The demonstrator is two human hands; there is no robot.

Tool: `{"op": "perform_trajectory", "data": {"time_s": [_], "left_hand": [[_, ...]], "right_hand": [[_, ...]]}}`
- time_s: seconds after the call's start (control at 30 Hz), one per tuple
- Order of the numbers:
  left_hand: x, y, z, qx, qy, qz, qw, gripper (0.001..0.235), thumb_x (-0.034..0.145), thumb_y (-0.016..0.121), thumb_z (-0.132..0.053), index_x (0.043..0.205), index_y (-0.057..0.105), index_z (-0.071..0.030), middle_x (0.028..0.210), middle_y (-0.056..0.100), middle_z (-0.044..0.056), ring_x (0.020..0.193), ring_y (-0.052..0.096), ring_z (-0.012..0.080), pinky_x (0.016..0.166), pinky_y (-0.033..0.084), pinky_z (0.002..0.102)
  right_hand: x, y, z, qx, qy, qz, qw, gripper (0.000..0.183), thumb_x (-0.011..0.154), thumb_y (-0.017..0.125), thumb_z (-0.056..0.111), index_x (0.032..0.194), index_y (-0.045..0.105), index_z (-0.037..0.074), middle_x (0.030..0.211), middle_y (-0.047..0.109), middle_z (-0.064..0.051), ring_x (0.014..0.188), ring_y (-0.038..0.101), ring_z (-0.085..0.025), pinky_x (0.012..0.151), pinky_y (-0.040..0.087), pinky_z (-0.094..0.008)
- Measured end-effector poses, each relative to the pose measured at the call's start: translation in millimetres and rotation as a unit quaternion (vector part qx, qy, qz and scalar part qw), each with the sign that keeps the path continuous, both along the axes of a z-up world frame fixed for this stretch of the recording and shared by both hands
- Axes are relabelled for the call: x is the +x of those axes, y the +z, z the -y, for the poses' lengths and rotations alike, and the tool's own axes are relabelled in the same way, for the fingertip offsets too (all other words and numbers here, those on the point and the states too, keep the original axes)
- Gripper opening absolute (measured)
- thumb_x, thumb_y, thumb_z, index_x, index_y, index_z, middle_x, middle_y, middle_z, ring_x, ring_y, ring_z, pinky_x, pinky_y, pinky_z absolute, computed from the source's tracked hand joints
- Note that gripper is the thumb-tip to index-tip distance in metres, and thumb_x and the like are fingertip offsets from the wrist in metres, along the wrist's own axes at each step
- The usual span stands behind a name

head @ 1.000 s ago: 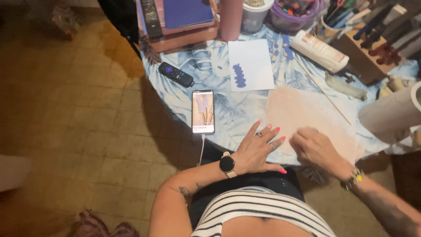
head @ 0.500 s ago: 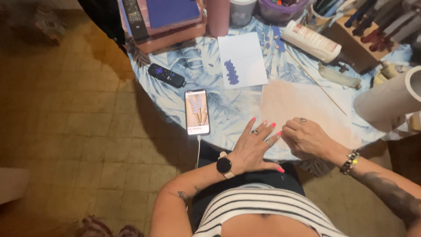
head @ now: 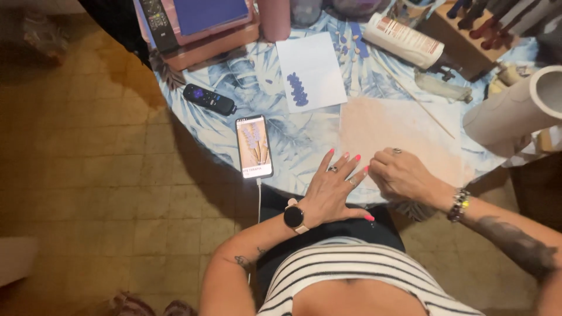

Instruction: Peeling and placing small decorative stickers onto paper and using a brush for application

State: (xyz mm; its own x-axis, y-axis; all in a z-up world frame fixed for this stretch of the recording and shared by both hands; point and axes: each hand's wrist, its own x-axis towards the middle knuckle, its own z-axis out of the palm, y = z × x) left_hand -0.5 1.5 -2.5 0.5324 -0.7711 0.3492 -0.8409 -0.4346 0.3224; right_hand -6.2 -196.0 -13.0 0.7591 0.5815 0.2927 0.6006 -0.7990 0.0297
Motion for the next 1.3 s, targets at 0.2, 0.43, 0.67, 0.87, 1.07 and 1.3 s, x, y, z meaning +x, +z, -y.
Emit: {"op": "perform_trajectory", "data": {"time_s": [0.2, 0.43, 0.67, 0.87, 1.07, 1.3], "left_hand": [[0, 0, 2, 0.012, -0.005, 0.009, 1.0, 0.086, 0.055, 0.041, -0.073, 0.115, 0.049, -0.011, 0.117, 0.048, 0.014, 0.111, 0.046, 0.0322, 0.103, 0.018, 0.052], [1, -1, 2, 0.004, -0.006, -0.008, 1.0, 0.085, 0.055, 0.043, -0.073, 0.114, 0.05, -0.012, 0.115, 0.049, 0.014, 0.111, 0.046, 0.0318, 0.103, 0.018, 0.052], [7, 21, 16, -0.143, 0.017, -0.037, 0.989, 0.04, 0.076, 0.057, -0.031, 0.098, 0.057, 0.002, 0.098, 0.058, 0.016, 0.097, 0.056, 0.0294, 0.098, 0.025, 0.052], [3, 61, 18, -0.371, 0.043, -0.181, 0.91, 0.028, 0.078, 0.056, -0.001, 0.105, 0.055, 0.001, 0.097, 0.061, 0.016, 0.087, 0.062, 0.0279, 0.07, 0.054, 0.027], [8, 53, 17, -0.395, 0.046, -0.2, 0.895, 0.025, 0.079, 0.054, 0.0, 0.104, 0.055, 0.004, 0.094, 0.06, 0.02, 0.085, 0.061, 0.0299, 0.066, 0.054, 0.027], [9, 56, 17, -0.399, 0.041, -0.2, 0.894, 0.025, 0.081, 0.053, -0.002, 0.105, 0.054, 0.005, 0.092, 0.06, 0.022, 0.082, 0.062, 0.0311, 0.064, 0.055, 0.029]], "right_hand": [[65, 2, -17, 0.037, -0.063, 0.016, 0.997, 0.015, 0.076, 0.044, 0.019, 0.062, 0.044, 0.012, 0.06, 0.04, -0.006, 0.057, 0.048, -0.027, 0.048, 0.04, -0.037], [12, 8, 11, -0.03, 0.066, -0.079, 0.994, 0.005, 0.067, 0.044, 0.013, 0.067, 0.047, 0.016, 0.064, 0.045, -0.003, 0.063, 0.05, -0.025, 0.054, 0.043, -0.035], [-5, 47, 9, 0.334, -0.041, -0.171, 0.926, 0.024, 0.088, 0.04, 0.023, 0.07, 0.044, 0.009, 0.065, 0.038, -0.005, 0.063, 0.046, -0.029, 0.057, 0.039, -0.033], [-3, 46, -32, 0.497, -0.045, -0.129, 0.857, 0.024, 0.09, 0.043, 0.021, 0.071, 0.048, 0.008, 0.065, 0.038, -0.004, 0.06, 0.043, -0.02, 0.059, 0.038, -0.028], [0, 47, -40, 0.506, -0.036, -0.096, 0.857, 0.026, 0.092, 0.039, 0.018, 0.072, 0.048, 0.005, 0.064, 0.04, -0.009, 0.058, 0.044, -0.023, 0.059, 0.039, -0.03], [0, 45, -41, 0.505, -0.039, -0.095, 0.857, 0.025, 0.093, 0.038, 0.017, 0.075, 0.051, 0.005, 0.064, 0.041, -0.009, 0.059, 0.046, -0.024, 0.059, 0.04, -0.031]]}}
